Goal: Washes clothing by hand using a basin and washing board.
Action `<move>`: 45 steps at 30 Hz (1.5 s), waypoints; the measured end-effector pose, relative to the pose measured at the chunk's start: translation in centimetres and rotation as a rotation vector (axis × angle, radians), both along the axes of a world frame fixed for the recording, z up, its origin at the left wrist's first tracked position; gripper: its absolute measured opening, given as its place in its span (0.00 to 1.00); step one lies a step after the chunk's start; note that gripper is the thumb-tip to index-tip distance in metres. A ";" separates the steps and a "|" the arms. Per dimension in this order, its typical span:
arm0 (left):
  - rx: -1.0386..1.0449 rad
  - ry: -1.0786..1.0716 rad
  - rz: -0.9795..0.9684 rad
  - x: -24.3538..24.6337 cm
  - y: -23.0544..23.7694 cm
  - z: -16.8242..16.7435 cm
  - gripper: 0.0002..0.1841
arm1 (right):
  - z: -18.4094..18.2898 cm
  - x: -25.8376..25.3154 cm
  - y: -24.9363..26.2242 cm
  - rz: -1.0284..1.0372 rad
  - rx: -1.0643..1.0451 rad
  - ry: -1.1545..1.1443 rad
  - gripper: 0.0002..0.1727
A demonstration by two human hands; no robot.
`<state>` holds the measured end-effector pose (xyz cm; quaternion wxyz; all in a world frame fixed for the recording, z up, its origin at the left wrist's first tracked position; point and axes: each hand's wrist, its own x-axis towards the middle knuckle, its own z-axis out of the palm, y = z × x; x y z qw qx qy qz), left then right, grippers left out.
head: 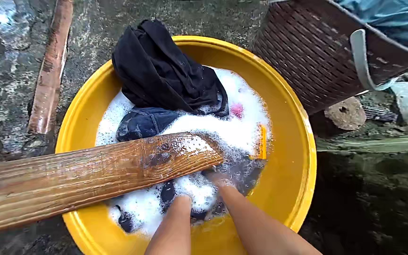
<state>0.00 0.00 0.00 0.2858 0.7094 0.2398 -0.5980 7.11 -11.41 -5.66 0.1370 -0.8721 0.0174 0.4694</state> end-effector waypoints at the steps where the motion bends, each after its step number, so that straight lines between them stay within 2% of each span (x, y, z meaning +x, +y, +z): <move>1: 0.036 -0.060 -0.085 -0.6 -0.7 -1.0 0.24 | 1.0 -0.3 -0.6 0.012 -0.048 -0.046 0.32; 2: 0.057 -0.147 -0.192 -1.1 -1.2 -1.6 0.23 | 2.0 -0.5 -1.1 0.002 -0.107 -0.078 0.33; 3: 0.088 -0.253 -0.205 -1.8 -1.5 -1.9 0.21 | 3.2 -0.8 -1.3 -0.032 -0.163 -0.112 0.32; 5: 0.127 -0.394 -0.074 -3.5 -1.5 -1.8 0.23 | 5.1 -1.7 -2.1 -0.137 -0.201 -0.091 0.32; 7: 0.105 -0.411 -0.008 -5.0 -1.0 -0.4 0.25 | 6.3 -2.7 -3.1 -0.202 -0.148 0.021 0.28; 9: 0.061 -0.413 0.074 -6.1 -0.5 1.2 0.27 | 7.3 -3.3 -3.6 -0.340 -0.034 0.039 0.27; 12: -0.023 -0.550 0.336 -7.3 0.0 2.9 0.28 | 10.0 -4.1 -3.2 -0.680 0.361 -0.054 0.28; 14: -0.077 -0.685 0.459 -7.7 -0.6 4.2 0.25 | 13.8 -4.3 -2.4 -0.626 0.538 -0.122 0.25; 17: -0.145 -0.896 0.589 -7.2 -1.5 8.3 0.33 | 21.6 -4.4 -0.9 -0.396 0.710 -0.237 0.21; 18: -0.149 -0.972 0.616 -6.8 -1.6 10.2 0.33 | 24.2 -4.4 -0.5 -0.338 0.742 -0.285 0.21; 20: -0.148 -1.137 0.618 -6.1 -1.4 14.6 0.24 | 28.7 -4.8 0.0 -0.311 0.841 -0.365 0.22; 23: -0.127 -1.409 0.629 -5.3 -1.0 20.4 0.11 | 33.9 -5.4 0.2 -0.320 1.108 -0.422 0.18; 24: -0.150 -1.474 0.672 -5.2 -0.9 21.8 0.10 | 35.4 -5.6 0.2 -0.317 1.217 -0.417 0.15; 26: -0.241 -1.589 0.780 -4.9 -1.0 24.1 0.10 | 38.1 -5.6 0.0 -0.278 1.415 -0.379 0.16; 28: -0.326 -1.684 0.874 -4.5 -0.9 25.7 0.11 | 39.7 -5.4 -0.6 -0.159 1.503 -0.373 0.24; 30: -0.312 -1.738 0.881 -4.4 -0.2 26.1 0.13 | 39.5 -4.9 -1.7 0.010 1.451 -0.403 0.36; 31: -0.254 -1.725 0.846 -4.5 0.5 25.7 0.15 | 38.5 -4.6 -2.3 0.084 1.369 -0.452 0.39; 33: -0.053 -1.615 0.706 -5.3 1.9 23.5 0.16 | 34.6 -4.1 -3.6 0.183 1.088 -0.579 0.33; 35: 0.181 -1.340 0.548 -6.9 3.0 20.2 0.17 | 28.9 -4.3 -4.6 0.243 0.654 -0.581 0.20; 37: 0.278 -1.056 0.572 -8.5 3.5 15.9 0.19 | 22.7 -4.8 -5.1 0.265 0.334 -0.434 0.15; 38: 0.279 -0.961 0.623 -9.3 3.3 14.3 0.19 | 20.2 -5.0 -5.2 0.248 0.255 -0.377 0.14; 41: 0.197 -0.807 0.626 -11.6 1.3 11.9 0.20 | 16.7 -5.3 -5.4 0.132 0.209 -0.243 0.18; 43: 0.020 -0.771 0.627 -12.3 -0.3 11.2 0.21 | 16.0 -4.9 -5.4 -0.010 0.366 -0.167 0.20; 45: -0.153 -0.799 0.624 -12.0 -1.8 10.9 0.27 | 17.5 -5.1 -4.7 -0.203 0.599 -0.069 0.18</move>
